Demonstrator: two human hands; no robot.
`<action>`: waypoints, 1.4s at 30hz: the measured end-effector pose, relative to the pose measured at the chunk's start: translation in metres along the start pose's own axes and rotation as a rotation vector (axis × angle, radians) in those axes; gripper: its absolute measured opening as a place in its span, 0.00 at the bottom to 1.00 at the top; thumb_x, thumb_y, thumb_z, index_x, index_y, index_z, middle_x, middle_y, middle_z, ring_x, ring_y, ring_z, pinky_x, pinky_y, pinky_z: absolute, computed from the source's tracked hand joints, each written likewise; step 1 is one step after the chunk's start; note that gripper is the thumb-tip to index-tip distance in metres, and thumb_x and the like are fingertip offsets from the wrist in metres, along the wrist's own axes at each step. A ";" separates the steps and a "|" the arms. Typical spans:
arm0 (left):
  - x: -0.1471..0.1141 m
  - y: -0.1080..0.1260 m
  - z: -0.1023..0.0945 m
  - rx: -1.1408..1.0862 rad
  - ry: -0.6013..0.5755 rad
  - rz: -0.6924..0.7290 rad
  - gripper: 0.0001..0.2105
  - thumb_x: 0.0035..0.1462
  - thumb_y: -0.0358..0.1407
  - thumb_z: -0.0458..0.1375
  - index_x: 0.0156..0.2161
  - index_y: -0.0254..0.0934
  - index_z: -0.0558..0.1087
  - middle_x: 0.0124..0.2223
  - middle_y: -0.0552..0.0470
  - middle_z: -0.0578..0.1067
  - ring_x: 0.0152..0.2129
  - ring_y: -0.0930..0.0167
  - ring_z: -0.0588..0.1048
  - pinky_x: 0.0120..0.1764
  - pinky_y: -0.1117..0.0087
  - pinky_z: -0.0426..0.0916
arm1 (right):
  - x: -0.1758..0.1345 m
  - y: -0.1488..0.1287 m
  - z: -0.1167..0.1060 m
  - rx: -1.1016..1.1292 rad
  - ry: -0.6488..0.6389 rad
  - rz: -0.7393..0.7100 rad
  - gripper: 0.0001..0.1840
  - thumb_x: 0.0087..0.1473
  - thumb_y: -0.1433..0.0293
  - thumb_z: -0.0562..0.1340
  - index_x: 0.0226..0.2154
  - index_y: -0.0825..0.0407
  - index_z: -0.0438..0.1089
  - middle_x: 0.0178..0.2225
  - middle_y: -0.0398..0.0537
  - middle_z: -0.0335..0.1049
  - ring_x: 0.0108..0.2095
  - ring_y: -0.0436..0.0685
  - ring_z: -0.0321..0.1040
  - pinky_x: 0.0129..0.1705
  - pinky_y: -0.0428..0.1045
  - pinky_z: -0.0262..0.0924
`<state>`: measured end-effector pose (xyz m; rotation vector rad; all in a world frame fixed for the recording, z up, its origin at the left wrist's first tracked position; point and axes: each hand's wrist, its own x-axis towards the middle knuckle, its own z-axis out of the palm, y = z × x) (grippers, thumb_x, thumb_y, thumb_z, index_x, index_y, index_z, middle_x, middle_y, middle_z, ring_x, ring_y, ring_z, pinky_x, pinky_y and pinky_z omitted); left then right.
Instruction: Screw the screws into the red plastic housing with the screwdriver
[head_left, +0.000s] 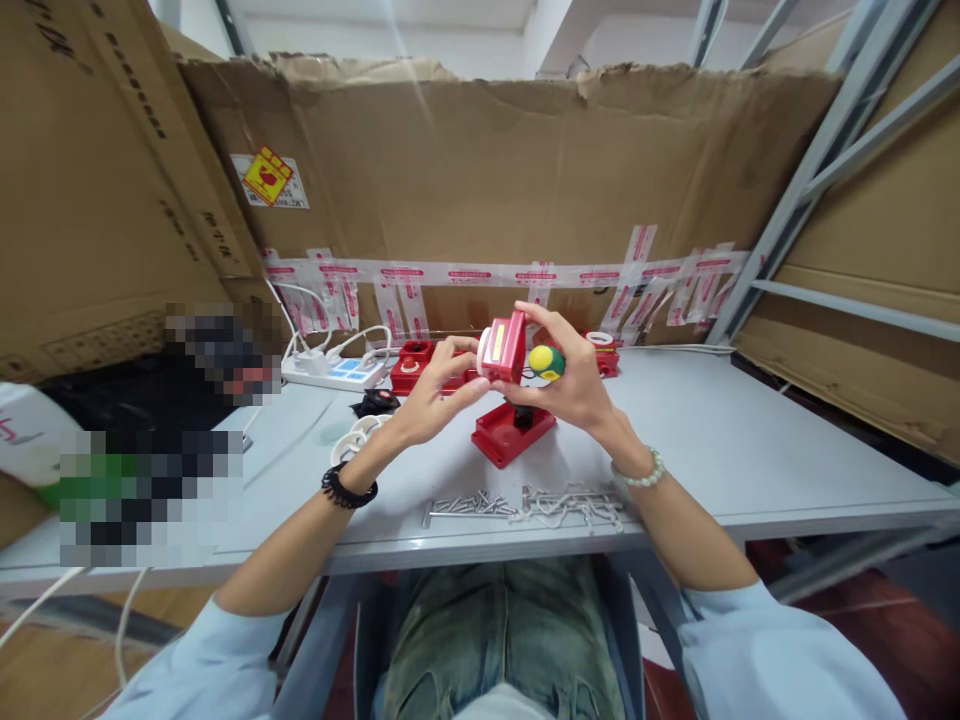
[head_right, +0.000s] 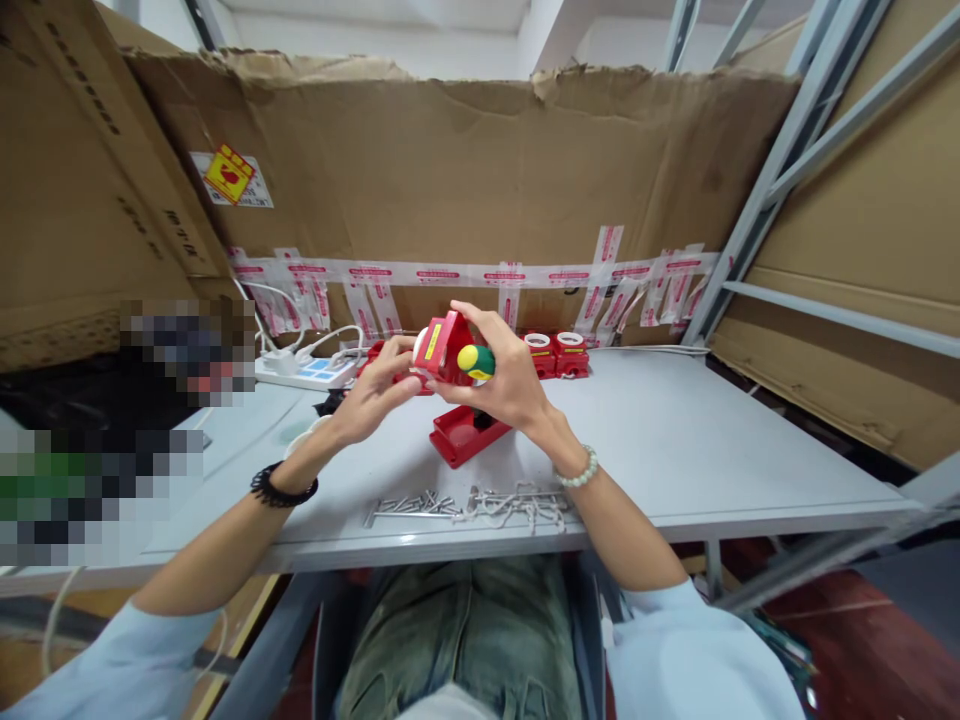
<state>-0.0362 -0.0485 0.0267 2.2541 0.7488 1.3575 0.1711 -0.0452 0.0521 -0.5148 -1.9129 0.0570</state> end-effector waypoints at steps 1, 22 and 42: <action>0.000 0.001 0.001 0.093 0.004 0.047 0.15 0.60 0.47 0.56 0.46 0.40 0.75 0.54 0.45 0.67 0.55 0.60 0.63 0.59 0.54 0.58 | 0.000 0.001 -0.001 0.012 0.029 0.007 0.39 0.42 0.61 0.71 0.57 0.49 0.61 0.51 0.52 0.69 0.49 0.61 0.69 0.51 0.58 0.66; 0.008 0.008 -0.004 -0.437 0.118 -0.269 0.24 0.51 0.55 0.61 0.21 0.34 0.72 0.23 0.53 0.71 0.22 0.73 0.68 0.28 0.71 0.64 | -0.003 -0.003 -0.001 -0.015 -0.226 -0.175 0.38 0.47 0.73 0.64 0.61 0.44 0.57 0.58 0.50 0.63 0.57 0.61 0.62 0.56 0.59 0.64; 0.003 0.013 -0.013 -0.109 0.054 -0.104 0.15 0.58 0.45 0.59 0.43 0.36 0.77 0.41 0.46 0.78 0.37 0.67 0.74 0.39 0.69 0.68 | -0.002 0.004 -0.002 -0.082 -0.120 -0.074 0.39 0.49 0.66 0.67 0.62 0.45 0.55 0.58 0.51 0.64 0.55 0.63 0.64 0.53 0.61 0.65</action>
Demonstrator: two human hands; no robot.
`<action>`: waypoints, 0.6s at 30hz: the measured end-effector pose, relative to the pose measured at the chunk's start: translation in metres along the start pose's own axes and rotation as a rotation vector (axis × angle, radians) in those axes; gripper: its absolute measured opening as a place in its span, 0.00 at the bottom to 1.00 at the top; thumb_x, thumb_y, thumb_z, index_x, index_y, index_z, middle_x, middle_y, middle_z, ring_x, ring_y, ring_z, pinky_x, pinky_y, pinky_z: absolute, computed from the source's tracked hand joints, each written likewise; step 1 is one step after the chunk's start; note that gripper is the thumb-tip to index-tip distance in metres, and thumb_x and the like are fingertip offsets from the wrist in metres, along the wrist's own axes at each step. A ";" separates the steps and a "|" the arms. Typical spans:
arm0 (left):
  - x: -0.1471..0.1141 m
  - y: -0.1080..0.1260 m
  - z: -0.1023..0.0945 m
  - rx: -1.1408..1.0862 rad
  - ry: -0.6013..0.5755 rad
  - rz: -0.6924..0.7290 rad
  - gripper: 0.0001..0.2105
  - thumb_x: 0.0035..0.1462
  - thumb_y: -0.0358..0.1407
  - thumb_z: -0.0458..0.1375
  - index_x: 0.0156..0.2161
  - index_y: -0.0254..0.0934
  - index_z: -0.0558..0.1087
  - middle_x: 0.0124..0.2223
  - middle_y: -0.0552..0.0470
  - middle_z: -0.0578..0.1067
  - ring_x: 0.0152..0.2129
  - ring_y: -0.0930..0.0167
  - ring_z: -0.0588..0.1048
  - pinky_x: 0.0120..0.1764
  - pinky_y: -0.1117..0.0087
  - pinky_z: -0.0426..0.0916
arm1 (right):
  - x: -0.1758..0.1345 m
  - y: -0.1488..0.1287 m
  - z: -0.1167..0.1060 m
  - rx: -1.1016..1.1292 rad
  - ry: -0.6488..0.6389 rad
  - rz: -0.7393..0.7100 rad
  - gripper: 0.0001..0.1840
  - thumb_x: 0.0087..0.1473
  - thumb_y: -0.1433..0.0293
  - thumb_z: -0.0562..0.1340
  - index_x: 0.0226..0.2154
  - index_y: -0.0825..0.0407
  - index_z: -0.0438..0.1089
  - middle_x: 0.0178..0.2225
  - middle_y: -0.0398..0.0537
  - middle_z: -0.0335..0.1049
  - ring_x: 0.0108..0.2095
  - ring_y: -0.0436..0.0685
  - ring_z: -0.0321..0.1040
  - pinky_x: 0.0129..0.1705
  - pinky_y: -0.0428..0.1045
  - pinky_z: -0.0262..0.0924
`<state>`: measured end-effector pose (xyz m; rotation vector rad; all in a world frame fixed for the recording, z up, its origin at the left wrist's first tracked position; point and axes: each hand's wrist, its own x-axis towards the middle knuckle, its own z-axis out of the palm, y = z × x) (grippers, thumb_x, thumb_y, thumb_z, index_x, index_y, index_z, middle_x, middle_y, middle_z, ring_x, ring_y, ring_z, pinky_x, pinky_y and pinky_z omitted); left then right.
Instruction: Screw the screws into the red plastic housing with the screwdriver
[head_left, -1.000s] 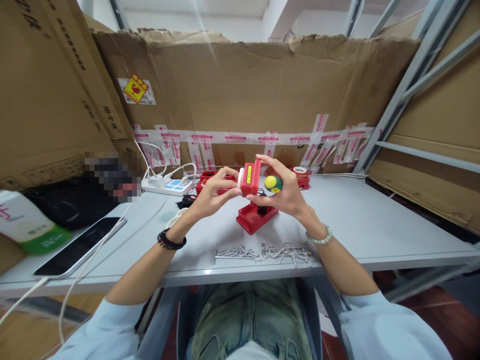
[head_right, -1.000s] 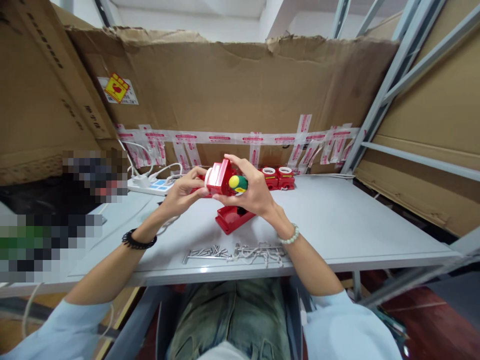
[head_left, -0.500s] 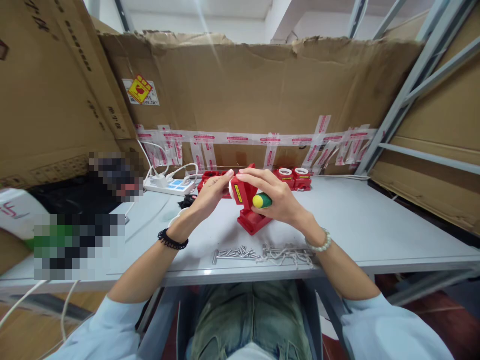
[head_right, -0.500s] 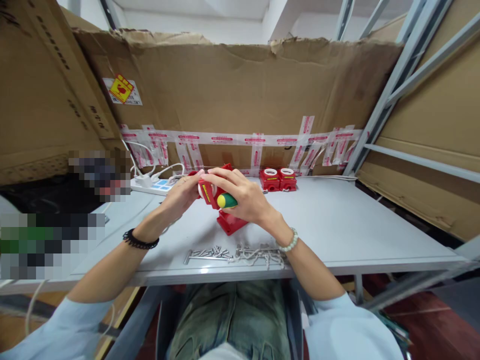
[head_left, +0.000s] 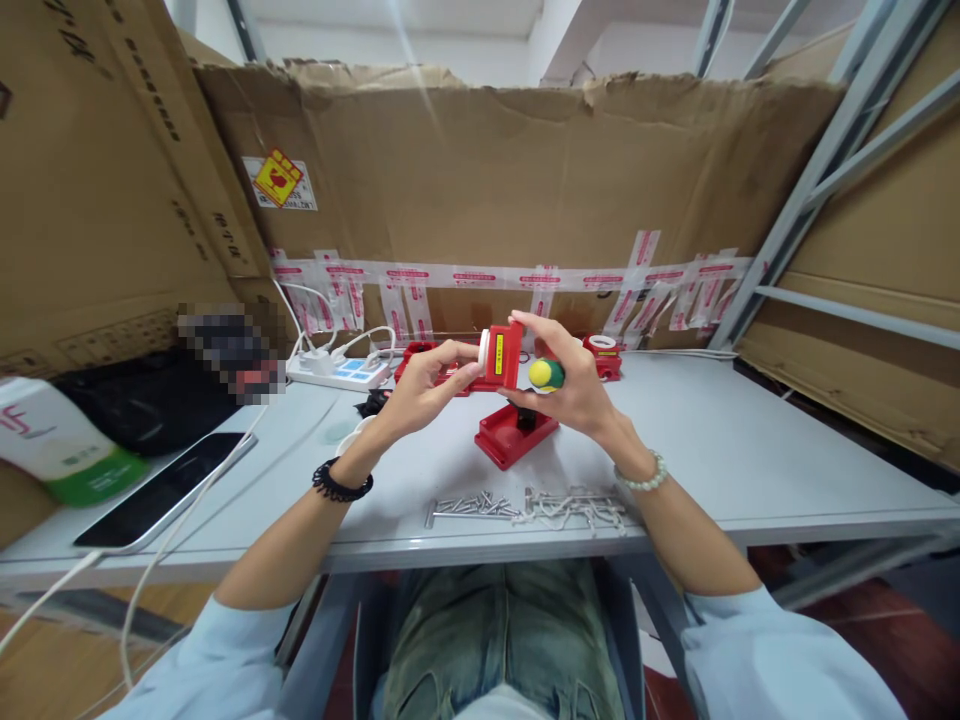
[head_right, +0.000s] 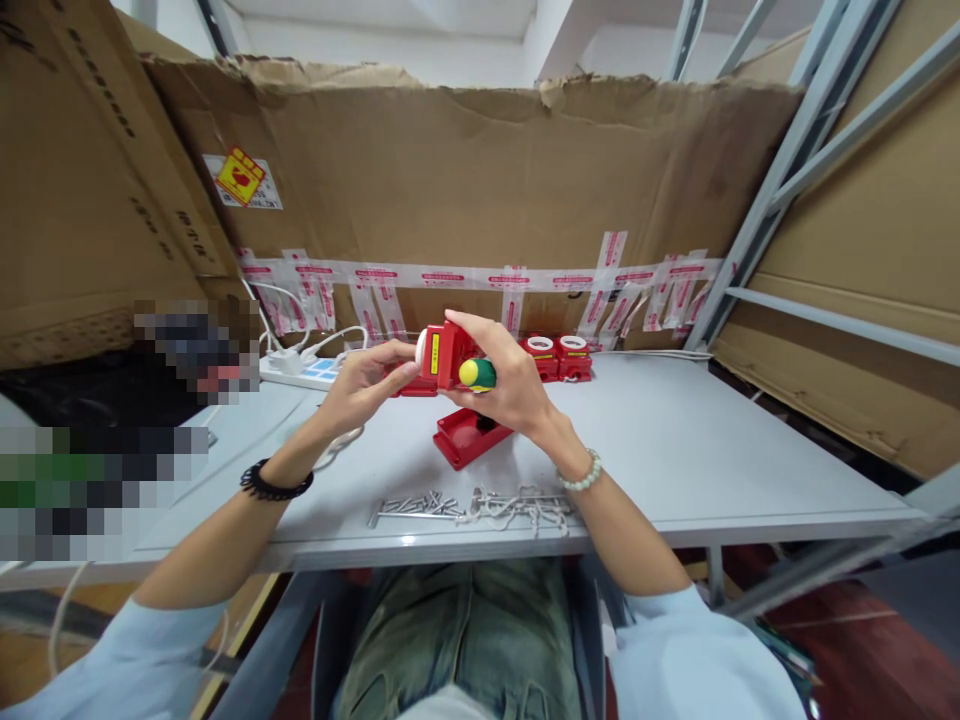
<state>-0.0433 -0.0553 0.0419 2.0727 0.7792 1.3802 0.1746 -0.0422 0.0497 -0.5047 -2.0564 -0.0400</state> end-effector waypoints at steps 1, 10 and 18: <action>0.000 0.000 0.001 -0.061 0.021 -0.032 0.16 0.57 0.46 0.60 0.43 0.36 0.76 0.41 0.46 0.78 0.36 0.67 0.74 0.38 0.70 0.69 | 0.000 0.000 0.001 -0.006 -0.008 -0.017 0.39 0.49 0.67 0.66 0.62 0.44 0.54 0.59 0.50 0.63 0.56 0.63 0.63 0.53 0.61 0.65; 0.005 0.000 0.009 -0.481 0.237 -0.277 0.14 0.46 0.41 0.68 0.36 0.34 0.78 0.26 0.56 0.73 0.20 0.80 0.64 0.26 0.79 0.63 | -0.007 -0.005 0.014 -0.385 -0.129 -0.183 0.30 0.59 0.78 0.53 0.61 0.39 0.58 0.63 0.43 0.59 0.51 0.58 0.65 0.34 0.49 0.72; 0.005 0.001 0.008 -0.458 0.243 -0.335 0.14 0.48 0.43 0.66 0.35 0.34 0.77 0.23 0.57 0.70 0.19 0.79 0.63 0.24 0.77 0.60 | -0.007 -0.009 0.018 -0.408 -0.156 -0.212 0.27 0.61 0.76 0.53 0.59 0.37 0.60 0.62 0.43 0.60 0.50 0.57 0.65 0.30 0.47 0.71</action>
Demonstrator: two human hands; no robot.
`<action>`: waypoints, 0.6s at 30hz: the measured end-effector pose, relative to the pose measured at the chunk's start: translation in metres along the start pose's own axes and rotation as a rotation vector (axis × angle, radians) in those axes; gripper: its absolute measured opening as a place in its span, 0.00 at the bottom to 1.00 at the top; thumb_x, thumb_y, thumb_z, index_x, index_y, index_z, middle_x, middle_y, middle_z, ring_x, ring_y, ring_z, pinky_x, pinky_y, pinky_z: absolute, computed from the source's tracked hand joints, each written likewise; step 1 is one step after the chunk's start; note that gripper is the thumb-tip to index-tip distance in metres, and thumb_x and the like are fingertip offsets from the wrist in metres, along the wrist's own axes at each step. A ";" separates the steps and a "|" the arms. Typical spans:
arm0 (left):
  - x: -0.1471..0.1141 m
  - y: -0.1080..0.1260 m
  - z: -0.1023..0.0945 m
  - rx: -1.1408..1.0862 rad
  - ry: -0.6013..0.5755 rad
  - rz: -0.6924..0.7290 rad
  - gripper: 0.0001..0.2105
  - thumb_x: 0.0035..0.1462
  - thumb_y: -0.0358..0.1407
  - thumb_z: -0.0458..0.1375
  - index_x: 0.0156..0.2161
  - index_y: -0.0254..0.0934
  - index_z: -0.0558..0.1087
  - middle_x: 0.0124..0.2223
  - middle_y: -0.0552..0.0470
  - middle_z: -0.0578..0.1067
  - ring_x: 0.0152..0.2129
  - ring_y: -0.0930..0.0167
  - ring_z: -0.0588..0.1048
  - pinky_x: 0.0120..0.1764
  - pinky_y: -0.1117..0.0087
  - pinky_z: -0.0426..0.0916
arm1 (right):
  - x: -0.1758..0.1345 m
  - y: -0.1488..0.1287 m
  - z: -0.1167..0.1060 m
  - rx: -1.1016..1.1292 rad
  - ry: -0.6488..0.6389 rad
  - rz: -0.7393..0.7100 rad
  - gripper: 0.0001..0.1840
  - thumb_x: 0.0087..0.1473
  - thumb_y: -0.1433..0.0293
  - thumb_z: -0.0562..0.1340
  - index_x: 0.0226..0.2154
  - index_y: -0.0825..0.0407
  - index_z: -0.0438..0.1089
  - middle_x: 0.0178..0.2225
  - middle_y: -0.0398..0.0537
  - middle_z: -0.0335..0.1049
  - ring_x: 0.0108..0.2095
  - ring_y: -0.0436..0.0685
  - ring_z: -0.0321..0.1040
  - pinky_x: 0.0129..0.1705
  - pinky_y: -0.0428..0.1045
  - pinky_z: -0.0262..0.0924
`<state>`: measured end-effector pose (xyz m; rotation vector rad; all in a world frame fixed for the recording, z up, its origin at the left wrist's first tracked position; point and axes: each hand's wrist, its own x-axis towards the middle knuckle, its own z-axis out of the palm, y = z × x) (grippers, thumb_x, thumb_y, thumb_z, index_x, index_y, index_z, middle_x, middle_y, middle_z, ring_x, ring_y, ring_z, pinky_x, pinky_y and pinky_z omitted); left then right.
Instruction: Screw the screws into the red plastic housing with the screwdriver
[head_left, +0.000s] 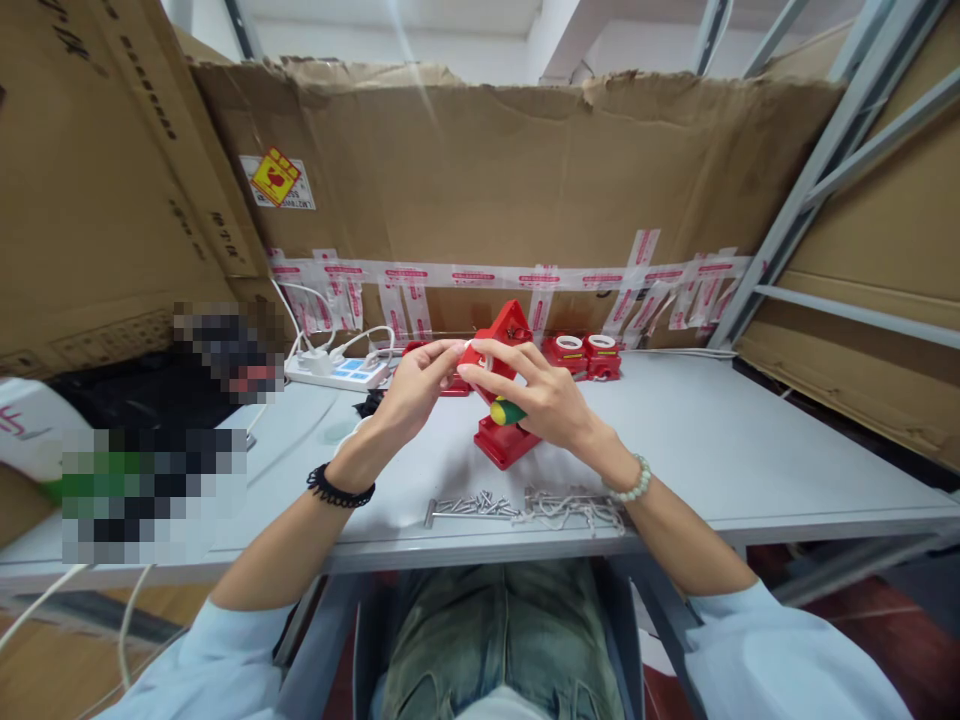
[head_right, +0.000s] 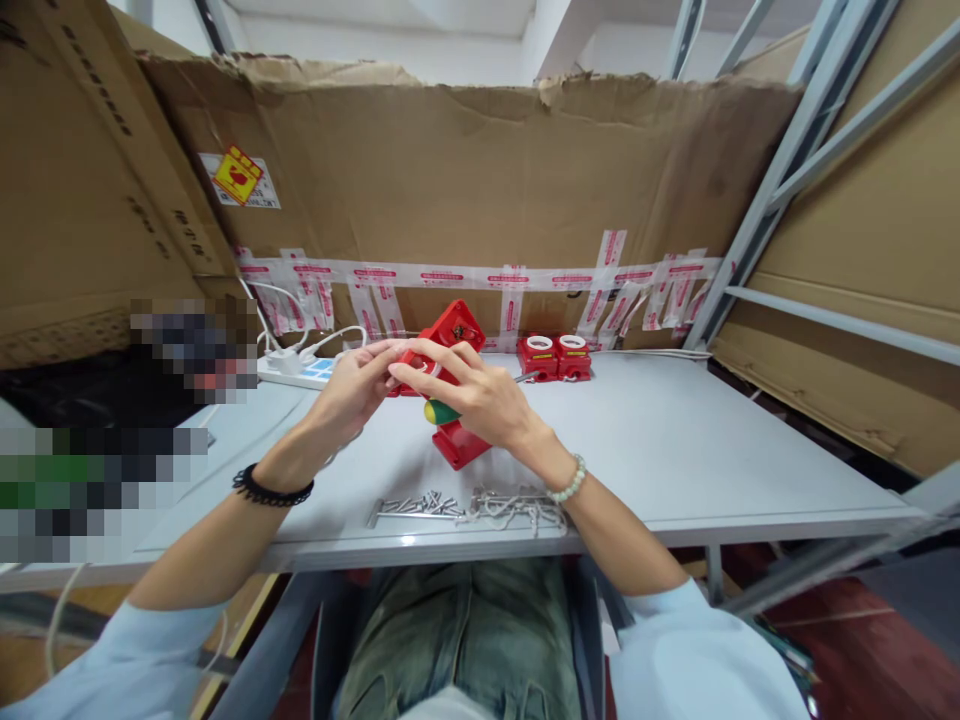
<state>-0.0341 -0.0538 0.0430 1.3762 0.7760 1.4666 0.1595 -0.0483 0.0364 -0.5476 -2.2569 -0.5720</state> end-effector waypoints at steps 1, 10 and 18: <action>0.000 -0.001 0.000 0.023 -0.009 0.040 0.15 0.49 0.45 0.66 0.36 0.35 0.77 0.23 0.57 0.71 0.19 0.78 0.65 0.25 0.77 0.61 | 0.000 0.001 -0.001 0.064 0.043 0.017 0.26 0.60 0.74 0.54 0.59 0.39 0.59 0.61 0.46 0.61 0.52 0.58 0.64 0.36 0.50 0.73; -0.008 -0.001 0.001 0.270 -0.179 0.226 0.15 0.54 0.47 0.62 0.35 0.35 0.75 0.33 0.51 0.76 0.29 0.72 0.73 0.32 0.74 0.67 | 0.001 0.010 -0.009 0.366 0.306 0.213 0.41 0.47 0.61 0.69 0.61 0.46 0.53 0.53 0.53 0.66 0.49 0.62 0.68 0.49 0.59 0.70; 0.001 -0.008 -0.002 0.109 -0.070 0.121 0.16 0.50 0.49 0.65 0.34 0.35 0.76 0.26 0.55 0.74 0.23 0.75 0.70 0.30 0.74 0.66 | -0.002 0.001 -0.001 -0.011 0.078 0.023 0.31 0.57 0.79 0.53 0.60 0.38 0.58 0.60 0.44 0.61 0.50 0.57 0.64 0.30 0.47 0.70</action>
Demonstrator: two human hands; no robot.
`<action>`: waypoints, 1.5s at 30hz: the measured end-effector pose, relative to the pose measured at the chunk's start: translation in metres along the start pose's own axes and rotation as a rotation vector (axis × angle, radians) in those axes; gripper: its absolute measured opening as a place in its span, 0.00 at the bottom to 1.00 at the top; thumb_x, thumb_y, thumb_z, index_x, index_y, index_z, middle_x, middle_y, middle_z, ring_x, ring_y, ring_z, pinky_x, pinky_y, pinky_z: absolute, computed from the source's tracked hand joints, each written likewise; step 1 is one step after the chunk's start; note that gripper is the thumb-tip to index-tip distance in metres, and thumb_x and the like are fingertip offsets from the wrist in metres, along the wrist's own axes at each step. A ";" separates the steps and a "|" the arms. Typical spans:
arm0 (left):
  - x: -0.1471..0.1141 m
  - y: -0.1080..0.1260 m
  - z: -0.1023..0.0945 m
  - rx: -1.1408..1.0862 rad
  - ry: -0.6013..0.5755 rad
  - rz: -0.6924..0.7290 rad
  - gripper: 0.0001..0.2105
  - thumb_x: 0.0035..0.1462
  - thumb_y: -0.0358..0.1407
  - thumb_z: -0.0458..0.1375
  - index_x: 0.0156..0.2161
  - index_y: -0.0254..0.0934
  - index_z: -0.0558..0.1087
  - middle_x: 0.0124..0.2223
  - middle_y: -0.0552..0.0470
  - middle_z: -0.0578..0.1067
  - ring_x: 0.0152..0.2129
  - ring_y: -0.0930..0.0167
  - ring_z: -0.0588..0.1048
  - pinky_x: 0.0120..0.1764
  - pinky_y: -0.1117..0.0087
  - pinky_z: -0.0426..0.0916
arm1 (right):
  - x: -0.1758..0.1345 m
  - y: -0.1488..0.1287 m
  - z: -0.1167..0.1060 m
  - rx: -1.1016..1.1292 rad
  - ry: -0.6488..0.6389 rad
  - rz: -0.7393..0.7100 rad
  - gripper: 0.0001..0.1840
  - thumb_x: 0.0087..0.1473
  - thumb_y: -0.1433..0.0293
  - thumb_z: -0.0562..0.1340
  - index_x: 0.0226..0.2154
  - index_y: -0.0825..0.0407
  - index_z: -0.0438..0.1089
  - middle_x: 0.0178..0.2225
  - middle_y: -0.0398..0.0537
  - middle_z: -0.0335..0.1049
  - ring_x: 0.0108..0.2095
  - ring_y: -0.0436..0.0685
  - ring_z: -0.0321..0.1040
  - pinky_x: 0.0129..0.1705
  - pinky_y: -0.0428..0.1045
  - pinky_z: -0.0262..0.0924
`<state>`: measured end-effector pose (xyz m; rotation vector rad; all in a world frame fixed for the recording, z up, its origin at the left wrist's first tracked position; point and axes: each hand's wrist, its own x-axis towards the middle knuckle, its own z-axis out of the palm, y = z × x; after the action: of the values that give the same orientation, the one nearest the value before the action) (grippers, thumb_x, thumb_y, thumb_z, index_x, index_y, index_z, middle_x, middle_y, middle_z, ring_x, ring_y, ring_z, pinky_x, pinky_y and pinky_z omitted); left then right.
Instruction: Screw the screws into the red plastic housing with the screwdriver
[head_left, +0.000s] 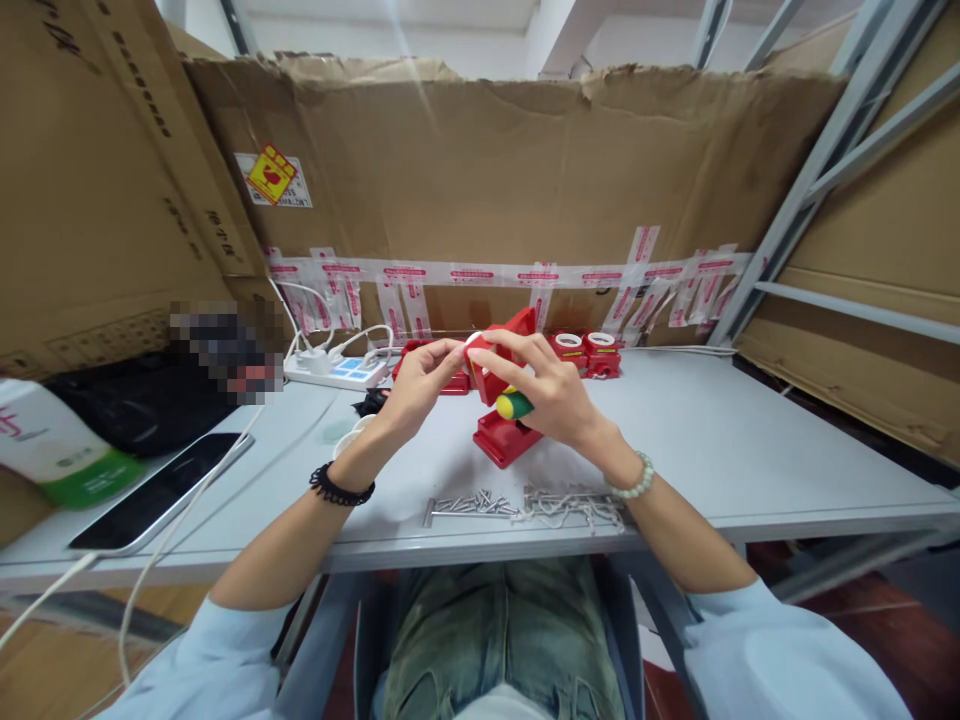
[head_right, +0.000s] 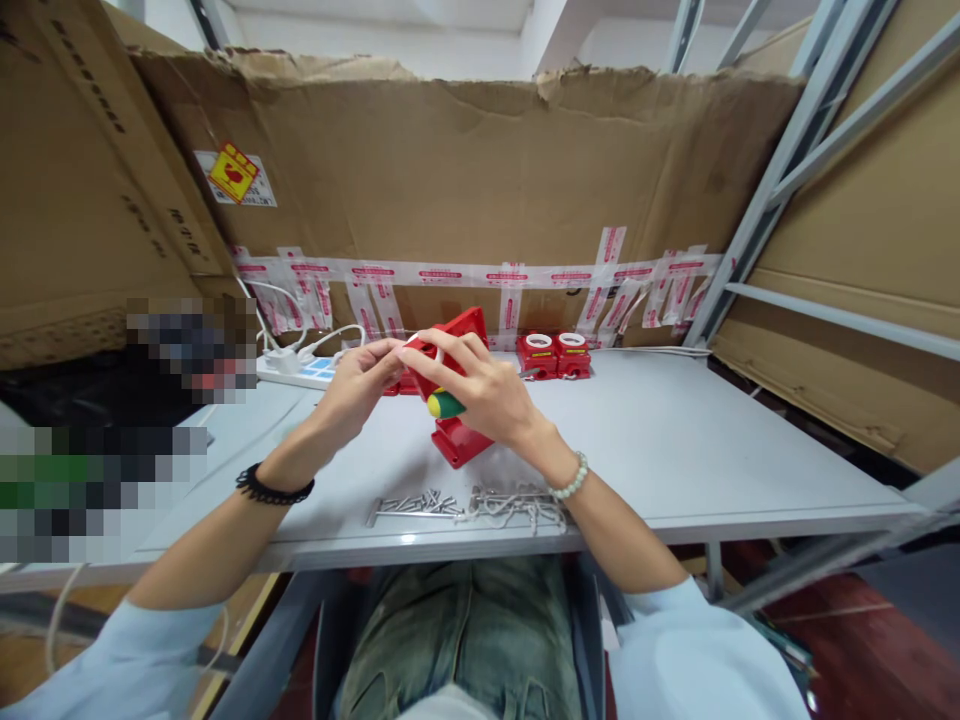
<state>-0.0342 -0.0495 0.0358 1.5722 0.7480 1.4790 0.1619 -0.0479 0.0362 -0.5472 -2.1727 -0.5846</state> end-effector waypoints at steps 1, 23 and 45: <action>0.002 -0.002 -0.001 -0.028 0.030 -0.025 0.17 0.49 0.49 0.66 0.33 0.35 0.75 0.24 0.56 0.72 0.21 0.76 0.68 0.27 0.75 0.64 | 0.000 -0.001 0.001 -0.047 -0.016 -0.038 0.31 0.58 0.79 0.53 0.60 0.38 0.59 0.61 0.43 0.61 0.49 0.57 0.64 0.25 0.45 0.67; -0.071 -0.024 -0.139 1.284 -0.255 0.196 0.18 0.62 0.49 0.51 0.37 0.40 0.79 0.38 0.45 0.72 0.37 0.63 0.69 0.41 0.63 0.66 | 0.004 0.010 -0.008 0.245 0.267 0.107 0.37 0.49 0.70 0.64 0.60 0.43 0.53 0.56 0.53 0.63 0.57 0.63 0.62 0.56 0.61 0.65; -0.016 -0.022 0.005 1.224 -0.576 0.236 0.13 0.65 0.41 0.51 0.44 0.37 0.75 0.43 0.45 0.78 0.42 0.63 0.73 0.44 0.61 0.66 | 0.002 0.018 -0.008 0.219 0.326 0.216 0.38 0.48 0.59 0.67 0.59 0.48 0.56 0.54 0.55 0.66 0.52 0.64 0.67 0.50 0.61 0.69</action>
<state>-0.0292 -0.0539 0.0089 2.8844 1.2215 0.5267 0.1752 -0.0374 0.0465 -0.5195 -1.8126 -0.2901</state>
